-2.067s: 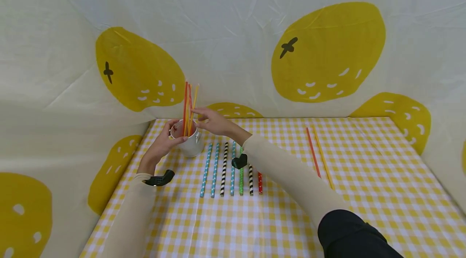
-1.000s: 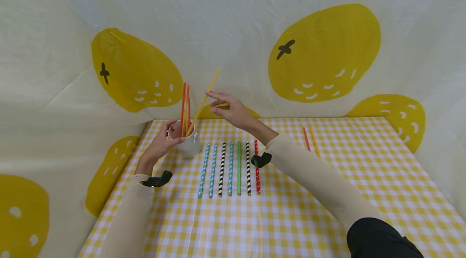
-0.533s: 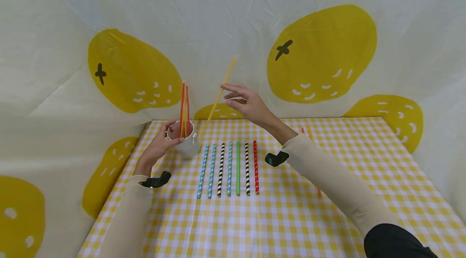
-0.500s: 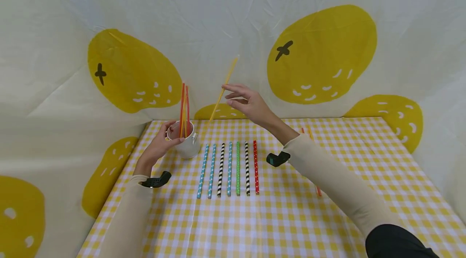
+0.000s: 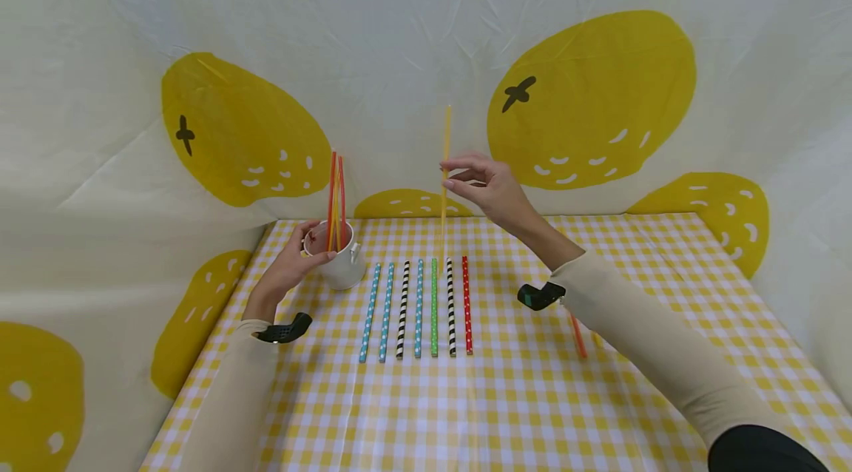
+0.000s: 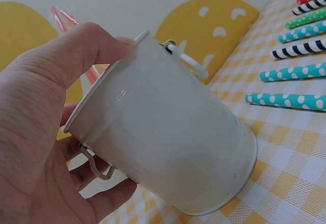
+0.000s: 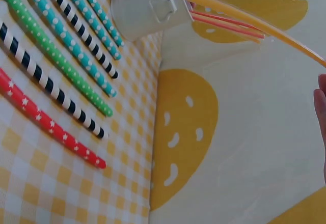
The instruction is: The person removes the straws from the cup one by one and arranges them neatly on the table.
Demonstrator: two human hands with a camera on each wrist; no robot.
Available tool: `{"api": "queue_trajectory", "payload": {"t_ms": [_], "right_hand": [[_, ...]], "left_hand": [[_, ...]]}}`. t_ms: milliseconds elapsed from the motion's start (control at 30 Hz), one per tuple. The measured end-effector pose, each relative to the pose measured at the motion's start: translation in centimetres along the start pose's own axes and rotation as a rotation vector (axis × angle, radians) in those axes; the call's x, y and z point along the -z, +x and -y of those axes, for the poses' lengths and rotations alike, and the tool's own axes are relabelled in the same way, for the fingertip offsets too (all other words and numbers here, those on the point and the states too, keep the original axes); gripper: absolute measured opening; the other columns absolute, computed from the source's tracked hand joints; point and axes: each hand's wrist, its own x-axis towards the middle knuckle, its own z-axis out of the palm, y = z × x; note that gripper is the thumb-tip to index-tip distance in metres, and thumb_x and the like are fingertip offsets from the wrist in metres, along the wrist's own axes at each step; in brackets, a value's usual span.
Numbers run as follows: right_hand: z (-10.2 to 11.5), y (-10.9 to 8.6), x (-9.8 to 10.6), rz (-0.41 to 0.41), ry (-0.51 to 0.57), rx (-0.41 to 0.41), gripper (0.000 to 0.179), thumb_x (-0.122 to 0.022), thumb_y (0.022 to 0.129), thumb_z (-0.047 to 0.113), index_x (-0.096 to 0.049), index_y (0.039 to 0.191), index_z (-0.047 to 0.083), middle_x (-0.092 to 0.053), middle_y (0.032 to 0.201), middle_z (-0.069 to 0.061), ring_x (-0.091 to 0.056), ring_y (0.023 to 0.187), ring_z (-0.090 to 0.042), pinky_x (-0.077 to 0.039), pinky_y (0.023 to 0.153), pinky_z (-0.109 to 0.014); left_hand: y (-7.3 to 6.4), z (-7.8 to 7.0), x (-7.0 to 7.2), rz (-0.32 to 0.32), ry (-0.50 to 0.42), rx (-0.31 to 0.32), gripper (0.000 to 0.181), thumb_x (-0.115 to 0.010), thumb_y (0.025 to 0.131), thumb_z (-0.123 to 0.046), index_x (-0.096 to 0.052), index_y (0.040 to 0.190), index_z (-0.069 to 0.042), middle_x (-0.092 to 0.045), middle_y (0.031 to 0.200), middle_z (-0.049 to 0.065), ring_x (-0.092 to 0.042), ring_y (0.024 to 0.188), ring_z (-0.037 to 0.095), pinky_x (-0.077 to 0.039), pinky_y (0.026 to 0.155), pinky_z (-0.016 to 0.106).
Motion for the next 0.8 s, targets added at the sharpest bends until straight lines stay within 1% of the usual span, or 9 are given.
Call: {"api": "queue_trajectory", "payload": {"t_ms": [100,133,267,333,367,467,567,700,800], "right_hand": [[-0.1,-0.5,0.7,0.004,-0.008,-0.017,0.029,-0.069,0.096,0.003,-0.069,0.125,0.0,-0.062,0.127,-0.02,-0.068,0.101,-0.033,-0.054,0.084,-0.025],[-0.2,-0.6,0.9,0.004,-0.005,-0.021,0.029,-0.069,0.095,0.002,-0.069,0.124,-0.001,-0.061,0.127,-0.022,-0.068,0.101,-0.035,-0.053,0.084,-0.025],[-1.9,-1.1,2.0,0.011,0.024,-0.033,0.026,-0.071,0.095,0.006,-0.07,0.122,0.003,-0.065,0.124,-0.015,-0.068,0.098,-0.037,-0.055,0.085,-0.03],[-2.8,-1.4,2.6,0.024,0.043,-0.044,0.027,-0.071,0.096,0.008,-0.069,0.122,0.002,-0.065,0.124,-0.013,-0.069,0.096,-0.035,-0.056,0.085,-0.032],[-3.2,-1.6,2.9,0.032,0.053,-0.055,0.028,-0.071,0.096,0.009,-0.068,0.123,0.002,-0.065,0.124,-0.011,-0.069,0.095,-0.031,-0.057,0.086,-0.034],[-3.5,-2.4,3.7,0.054,0.082,-0.1,0.033,-0.069,0.097,0.007,-0.063,0.127,-0.005,-0.062,0.129,-0.019,-0.07,0.095,-0.028,-0.058,0.085,-0.034],[-3.6,-3.4,4.6,0.069,0.08,-0.14,0.036,-0.068,0.097,0.008,-0.06,0.13,-0.006,-0.058,0.132,-0.022,-0.07,0.095,-0.027,-0.058,0.084,-0.034],[-3.9,-4.6,6.0,0.067,0.042,-0.177,0.036,-0.069,0.098,0.011,-0.061,0.131,0.0,-0.059,0.132,-0.017,-0.069,0.095,-0.029,-0.057,0.083,-0.033],[-4.2,-5.4,7.0,0.059,0.02,-0.207,0.035,-0.069,0.098,0.013,-0.062,0.131,0.005,-0.06,0.132,-0.011,-0.069,0.098,-0.03,-0.057,0.084,-0.032]], "left_hand": [[0.0,0.0,0.1,0.006,-0.001,0.002,0.088,-0.073,0.095,-0.028,-0.017,0.161,-0.015,-0.018,0.162,0.019,-0.024,0.146,0.041,-0.03,0.11,0.059],[-0.3,-0.5,0.0,0.011,-0.005,0.008,0.088,-0.073,0.095,-0.026,-0.016,0.161,-0.013,-0.018,0.163,0.02,-0.023,0.147,0.042,-0.029,0.11,0.059],[-0.3,-0.6,0.0,0.008,-0.008,0.01,0.088,-0.073,0.095,-0.025,-0.016,0.161,-0.013,-0.017,0.163,0.02,-0.023,0.147,0.042,-0.029,0.111,0.059],[-0.3,-0.7,-0.1,0.006,-0.01,0.01,0.088,-0.074,0.095,-0.025,-0.016,0.161,-0.013,-0.018,0.162,0.019,-0.023,0.146,0.042,-0.029,0.111,0.058],[0.0,-0.2,-0.1,0.001,-0.008,0.006,0.088,-0.074,0.095,-0.027,-0.017,0.161,-0.015,-0.019,0.162,0.018,-0.024,0.146,0.041,-0.029,0.11,0.058],[0.0,-0.2,-0.1,0.0,-0.01,0.005,0.088,-0.074,0.094,-0.026,-0.018,0.161,-0.015,-0.02,0.161,0.018,-0.026,0.144,0.041,-0.03,0.11,0.057],[0.0,-0.2,-0.1,-0.002,-0.009,0.01,0.088,-0.074,0.094,-0.025,-0.018,0.161,-0.015,-0.02,0.161,0.017,-0.025,0.145,0.041,-0.029,0.111,0.058],[-0.2,-0.6,0.0,0.007,-0.005,0.026,0.088,-0.073,0.095,-0.023,-0.016,0.162,-0.013,-0.016,0.164,0.019,-0.02,0.148,0.042,-0.026,0.113,0.061],[-0.7,-1.5,0.0,0.021,-0.003,0.04,0.088,-0.071,0.096,-0.021,-0.014,0.162,-0.011,-0.013,0.164,0.021,-0.016,0.15,0.043,-0.024,0.113,0.064]]}}
